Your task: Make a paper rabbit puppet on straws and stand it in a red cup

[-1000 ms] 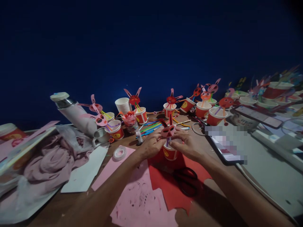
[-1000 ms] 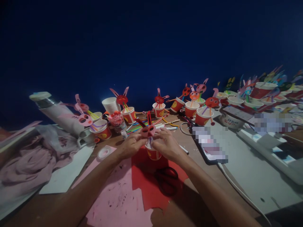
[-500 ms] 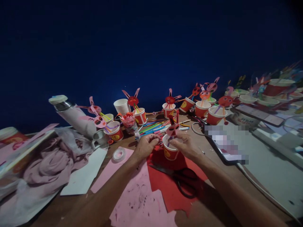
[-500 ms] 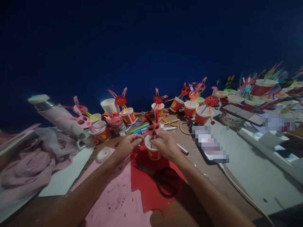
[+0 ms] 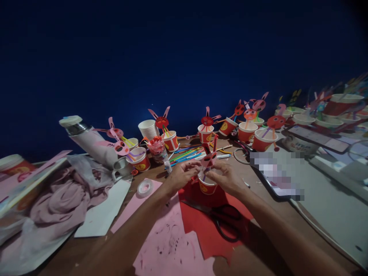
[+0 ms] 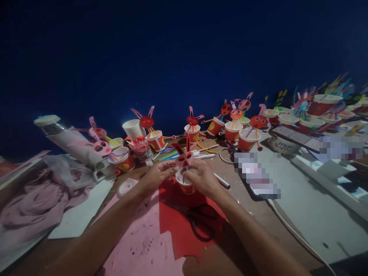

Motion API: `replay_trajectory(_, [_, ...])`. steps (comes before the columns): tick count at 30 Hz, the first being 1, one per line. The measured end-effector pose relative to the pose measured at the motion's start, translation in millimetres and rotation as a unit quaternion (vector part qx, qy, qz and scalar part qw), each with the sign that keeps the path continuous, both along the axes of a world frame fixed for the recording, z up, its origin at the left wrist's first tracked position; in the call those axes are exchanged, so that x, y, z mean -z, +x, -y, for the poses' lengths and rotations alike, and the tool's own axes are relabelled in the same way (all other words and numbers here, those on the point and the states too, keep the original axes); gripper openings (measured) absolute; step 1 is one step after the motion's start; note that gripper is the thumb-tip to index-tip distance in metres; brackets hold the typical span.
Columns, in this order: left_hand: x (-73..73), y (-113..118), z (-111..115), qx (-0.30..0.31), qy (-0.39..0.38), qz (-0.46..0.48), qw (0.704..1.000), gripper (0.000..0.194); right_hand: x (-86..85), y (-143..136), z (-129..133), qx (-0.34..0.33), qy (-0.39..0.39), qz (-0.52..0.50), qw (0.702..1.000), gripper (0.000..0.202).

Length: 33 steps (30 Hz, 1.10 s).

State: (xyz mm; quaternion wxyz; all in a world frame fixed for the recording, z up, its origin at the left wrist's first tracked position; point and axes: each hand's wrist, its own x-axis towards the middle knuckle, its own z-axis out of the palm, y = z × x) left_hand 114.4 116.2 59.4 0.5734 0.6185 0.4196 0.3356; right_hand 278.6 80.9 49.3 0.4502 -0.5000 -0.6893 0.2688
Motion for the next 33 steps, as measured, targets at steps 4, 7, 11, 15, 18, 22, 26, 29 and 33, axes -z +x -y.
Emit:
replay_trajectory(4, [-3.7, 1.7, 0.5, 0.018, 0.034, -0.022, 0.999, 0.025, 1.2, 1.7, 0.3, -0.016, 0.001, 0.001, 1.000, 0.018])
replay_trajectory(7, [-8.2, 1.9, 2.1, 0.042, 0.056, -0.041, 0.997, 0.020, 2.5, 1.2, 0.5, -0.015, 0.008, 0.015, 1.000, 0.020])
replay_trajectory(11, [-10.7, 3.4, 3.1, 0.056, 0.073, -0.080, 0.992, 0.023, 1.4, -1.3, 0.2, -0.004, 0.041, 0.034, 0.999, 0.022])
replay_trajectory(15, [-10.3, 4.0, 1.9, 0.049, 0.097, -0.142, 0.984, 0.027, -1.8, -1.0, 0.2, 0.005, 0.067, 0.026, 0.997, 0.016])
replay_trajectory(18, [-13.5, 3.9, 1.1, 0.050, 0.114, -0.199, 0.972, 0.031, 0.4, 2.0, -0.3, 0.005, 0.039, -0.005, 0.999, 0.015])
replay_trajectory(22, [-22.3, 6.6, -0.1, 0.071, 0.128, -0.249, 0.957, 0.035, 8.8, 5.9, -2.4, -0.004, 0.004, -0.041, 0.999, 0.020])
replay_trajectory(26, [-26.7, 9.9, -3.2, 0.106, 0.142, -0.259, 0.950, 0.034, 12.3, 7.2, -3.3, -0.012, -0.006, -0.053, 0.998, 0.022])
replay_trajectory(29, [-26.3, 10.4, -5.4, 0.130, 0.146, -0.257, 0.946, 0.029, 10.9, 7.4, -2.4, -0.020, -0.009, -0.061, 0.998, 0.021])
replay_trajectory(33, [-27.2, 11.2, -5.7, 0.144, 0.154, -0.247, 0.946, 0.025, 9.5, 7.8, -0.4, -0.026, -0.016, -0.069, 0.997, 0.018])
